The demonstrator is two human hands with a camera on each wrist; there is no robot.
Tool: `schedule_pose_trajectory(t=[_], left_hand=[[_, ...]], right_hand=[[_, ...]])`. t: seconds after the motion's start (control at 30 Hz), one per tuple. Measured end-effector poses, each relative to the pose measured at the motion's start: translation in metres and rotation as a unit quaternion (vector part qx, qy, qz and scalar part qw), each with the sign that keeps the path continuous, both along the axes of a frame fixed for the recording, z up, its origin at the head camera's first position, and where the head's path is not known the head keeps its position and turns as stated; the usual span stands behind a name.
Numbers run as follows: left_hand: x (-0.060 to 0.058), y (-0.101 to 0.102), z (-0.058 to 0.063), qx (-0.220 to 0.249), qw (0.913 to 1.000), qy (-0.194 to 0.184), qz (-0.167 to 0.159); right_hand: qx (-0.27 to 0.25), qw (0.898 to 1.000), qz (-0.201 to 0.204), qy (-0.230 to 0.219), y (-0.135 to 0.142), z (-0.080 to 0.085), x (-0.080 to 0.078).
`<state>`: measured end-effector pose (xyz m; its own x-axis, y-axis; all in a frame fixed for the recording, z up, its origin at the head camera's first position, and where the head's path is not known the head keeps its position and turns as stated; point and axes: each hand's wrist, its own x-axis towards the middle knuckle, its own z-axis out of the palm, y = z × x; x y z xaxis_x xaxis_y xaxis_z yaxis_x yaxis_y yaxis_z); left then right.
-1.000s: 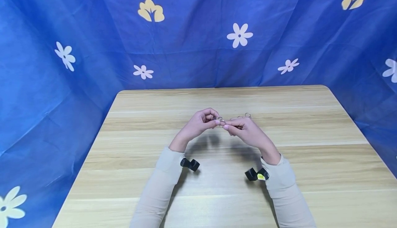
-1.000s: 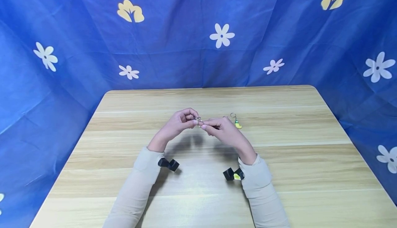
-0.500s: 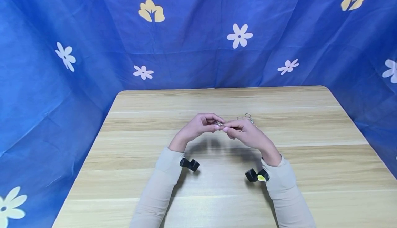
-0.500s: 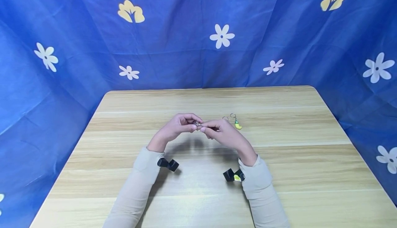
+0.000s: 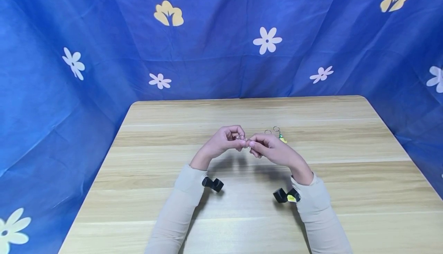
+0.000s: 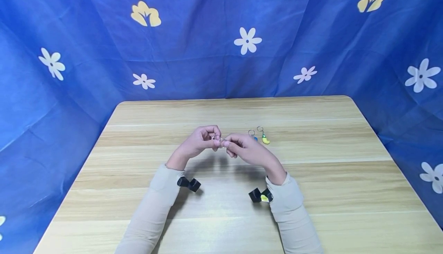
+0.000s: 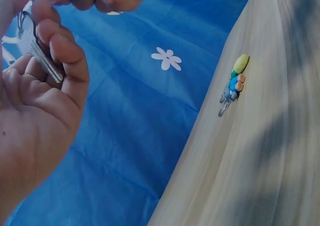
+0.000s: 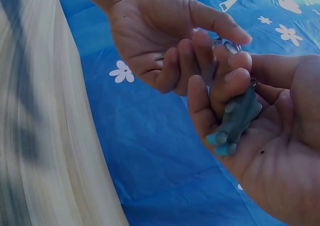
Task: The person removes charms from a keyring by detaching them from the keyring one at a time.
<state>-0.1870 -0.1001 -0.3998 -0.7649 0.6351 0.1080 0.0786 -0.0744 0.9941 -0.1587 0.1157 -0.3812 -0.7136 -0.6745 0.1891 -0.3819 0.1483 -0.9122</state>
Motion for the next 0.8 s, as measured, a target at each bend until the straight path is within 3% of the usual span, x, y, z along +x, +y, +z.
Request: schedule_pose_trajectory(t=[0.27,0.57,0.8], left_hand=[[0.0015,-0.0003,0.0014,-0.003,1.0,-0.008,0.003],[0.0016,-0.0026,0.0051,-0.042,0.9986,0.025,0.02],[0.0014,-0.0049,0.0064,-0.072,0.9972,0.015,0.008]], right_hand=[[0.011,1.0,-0.002,0.011,-0.0007,0.0004,0.0004],[0.018,1.0,-0.024,0.008,0.0013,-0.0017,-0.0012],[0.013,0.998,-0.054,-0.034,0.0047,-0.0016,-0.0026]])
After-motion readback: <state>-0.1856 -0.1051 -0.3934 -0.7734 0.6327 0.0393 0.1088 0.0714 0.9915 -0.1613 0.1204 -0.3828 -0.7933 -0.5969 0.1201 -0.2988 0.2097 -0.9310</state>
